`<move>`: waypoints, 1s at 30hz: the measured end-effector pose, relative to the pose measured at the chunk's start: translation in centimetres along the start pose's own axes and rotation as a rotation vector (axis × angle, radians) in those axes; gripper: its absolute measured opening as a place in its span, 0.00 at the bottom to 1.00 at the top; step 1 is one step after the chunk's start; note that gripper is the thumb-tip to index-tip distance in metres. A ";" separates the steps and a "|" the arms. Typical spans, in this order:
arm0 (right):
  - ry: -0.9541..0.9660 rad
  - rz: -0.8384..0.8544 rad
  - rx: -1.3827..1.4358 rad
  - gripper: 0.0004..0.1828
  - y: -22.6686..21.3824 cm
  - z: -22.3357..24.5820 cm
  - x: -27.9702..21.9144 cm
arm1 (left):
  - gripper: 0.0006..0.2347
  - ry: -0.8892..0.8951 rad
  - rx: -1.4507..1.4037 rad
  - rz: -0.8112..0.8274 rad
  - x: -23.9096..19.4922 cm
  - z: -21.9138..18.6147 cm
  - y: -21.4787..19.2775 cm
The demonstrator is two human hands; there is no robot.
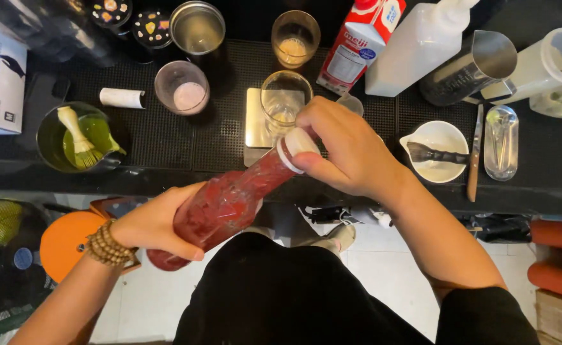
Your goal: Preparing multiple mixed beverages including coffee and flavored syrup drinks.
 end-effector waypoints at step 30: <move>0.343 -1.086 0.500 0.22 1.2 -10.3 -20.7 | 0.21 0.107 1.924 -0.726 2.7 -8.5 -9.1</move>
Point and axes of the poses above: each hand's wrist, its own x-axis towards the middle knuckle, its own y-axis out of the palm, z = x × y, the point moved 4 cm from there along x, towards the middle knuckle, and after that the axes turned 13 degrees about x, right-handed, at the moved point
